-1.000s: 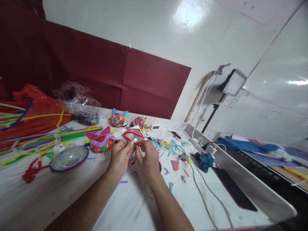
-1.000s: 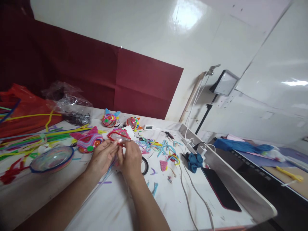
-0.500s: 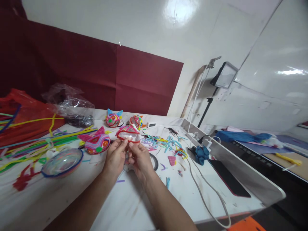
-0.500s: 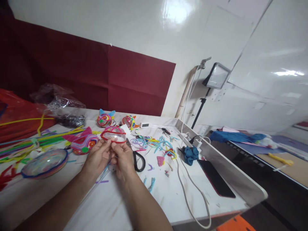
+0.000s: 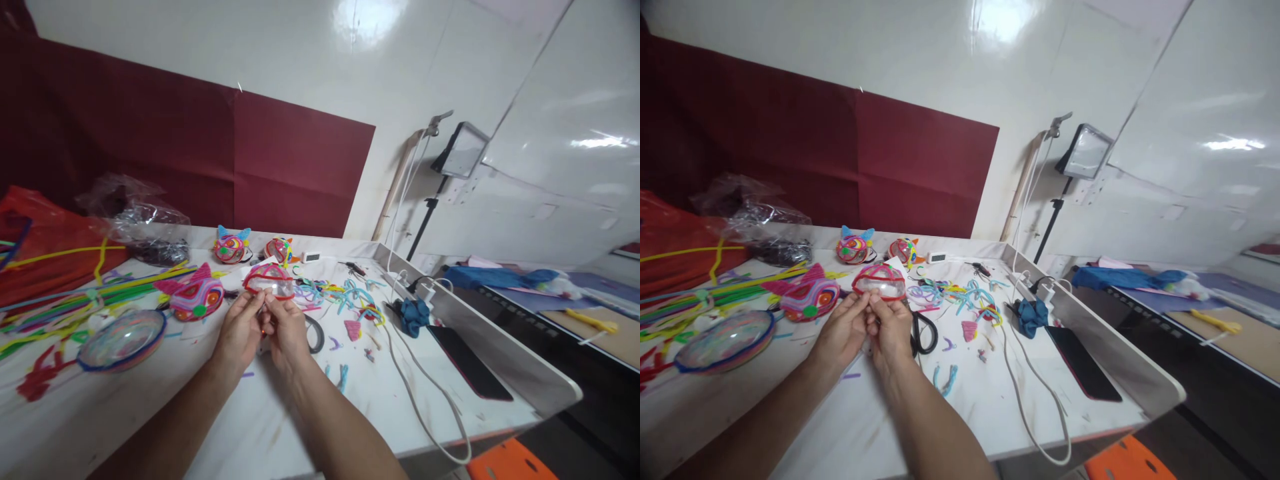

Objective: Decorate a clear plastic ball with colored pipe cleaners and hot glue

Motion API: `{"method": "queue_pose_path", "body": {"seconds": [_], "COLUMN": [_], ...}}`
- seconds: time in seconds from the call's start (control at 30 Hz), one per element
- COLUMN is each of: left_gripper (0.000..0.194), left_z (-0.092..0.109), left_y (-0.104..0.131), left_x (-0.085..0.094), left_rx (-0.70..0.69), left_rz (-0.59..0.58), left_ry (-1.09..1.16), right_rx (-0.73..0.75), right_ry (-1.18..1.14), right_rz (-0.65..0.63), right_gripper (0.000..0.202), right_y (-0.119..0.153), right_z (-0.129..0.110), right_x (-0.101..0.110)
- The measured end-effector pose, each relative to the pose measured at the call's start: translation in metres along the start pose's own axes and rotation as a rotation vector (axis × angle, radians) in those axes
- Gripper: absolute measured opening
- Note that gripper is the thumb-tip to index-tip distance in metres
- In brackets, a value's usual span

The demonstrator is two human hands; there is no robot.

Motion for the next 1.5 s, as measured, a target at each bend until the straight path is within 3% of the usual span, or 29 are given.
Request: {"method": "queue_pose_path", "body": {"seconds": [0.63,0.83,1.23,1.5], "left_gripper": [0.023,0.015,0.033,0.031], "left_z": [-0.0036,-0.0045,-0.0012,0.0014], "left_y": [0.0005,-0.0009,0.0023,0.0053], "left_x": [0.0021,0.0052,0.0013,-0.0027], "left_rx": [0.073,0.103,0.041,0.012], "left_rz": [-0.040,0.015,-0.017,-0.034], "left_ry": [0.015,0.038,0.000,-0.033], "right_rx": [0.064,0.072,0.091,0.105], "right_ry": [-0.046,-0.031,-0.018,0.004], "right_rz": [0.034,0.038,0.018,-0.029], "right_gripper": [0.031,0.030,0.033,0.033], "right_y": [-0.0033,-0.0036,-0.0033,-0.0049], "right_z": [-0.0030,-0.0056,-0.0052,-0.0042], "right_x": [0.0028,0.0045,0.0049,0.0047]}}
Point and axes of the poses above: each hand's wrist, its own y-axis away from the middle knuckle, its own x-axis out of the back of the hand, z = x × y, the point moved 5 cm from there along -y, towards the middle knuckle, and after that the axes turned 12 degrees about z, right-handed, at the moved point
